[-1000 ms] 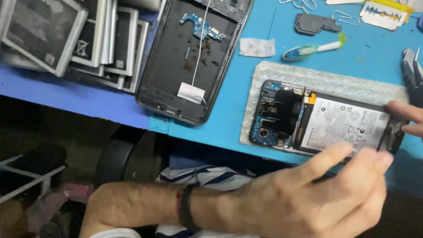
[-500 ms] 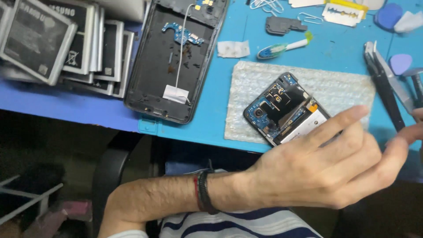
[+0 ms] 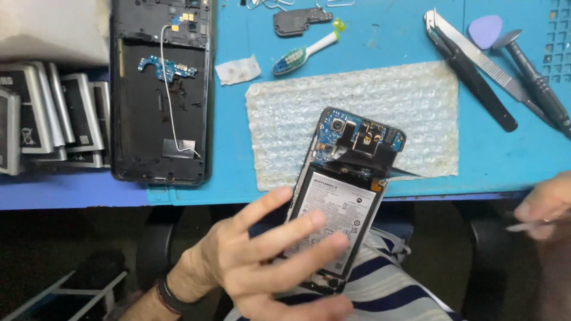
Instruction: Performing final reassembly steps on a smartphone, including connecting internal ribbon cables and seating the motherboard.
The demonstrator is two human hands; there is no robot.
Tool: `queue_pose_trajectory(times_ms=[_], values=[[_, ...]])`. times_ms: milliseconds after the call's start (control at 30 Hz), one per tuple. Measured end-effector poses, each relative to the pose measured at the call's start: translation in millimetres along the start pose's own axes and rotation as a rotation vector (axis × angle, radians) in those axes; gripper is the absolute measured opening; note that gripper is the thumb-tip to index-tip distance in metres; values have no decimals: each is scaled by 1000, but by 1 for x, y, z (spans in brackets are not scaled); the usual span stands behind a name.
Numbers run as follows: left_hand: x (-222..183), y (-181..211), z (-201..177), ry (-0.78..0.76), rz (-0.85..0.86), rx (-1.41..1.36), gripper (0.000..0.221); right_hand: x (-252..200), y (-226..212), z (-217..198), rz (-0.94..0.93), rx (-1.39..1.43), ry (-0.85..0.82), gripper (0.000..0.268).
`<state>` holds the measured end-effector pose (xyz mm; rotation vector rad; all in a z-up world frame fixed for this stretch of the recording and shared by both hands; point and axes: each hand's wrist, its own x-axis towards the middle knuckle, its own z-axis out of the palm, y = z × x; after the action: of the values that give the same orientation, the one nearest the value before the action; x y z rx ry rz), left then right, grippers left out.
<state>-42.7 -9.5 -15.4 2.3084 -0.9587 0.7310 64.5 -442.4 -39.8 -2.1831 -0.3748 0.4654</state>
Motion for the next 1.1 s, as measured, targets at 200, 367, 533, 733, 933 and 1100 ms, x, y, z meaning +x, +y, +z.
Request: queue_pose_trajectory(times_ms=[200, 367, 533, 733, 933, 1100], values=[[31, -3, -2, -91, -24, 55, 19, 20, -101, 50, 246, 209, 206, 70], [30, -2, -9, -165, -30, 136, 19, 25, -92, 66, -191, -119, 343, 12], [29, -2, -26, -160, -162, -3, 24, 25, -78, 54, -413, -144, 272, 16], [22, -3, -25, -7, -334, -427, 26, 18, -96, 39, -531, 100, 73, 50], [29, -4, -27, 95, -381, -478, 20, 35, -126, 43, -533, 94, -1, 43], [29, -7, -32, 47, -368, -515, 22, 53, -109, 38, -760, 52, -73, 50]])
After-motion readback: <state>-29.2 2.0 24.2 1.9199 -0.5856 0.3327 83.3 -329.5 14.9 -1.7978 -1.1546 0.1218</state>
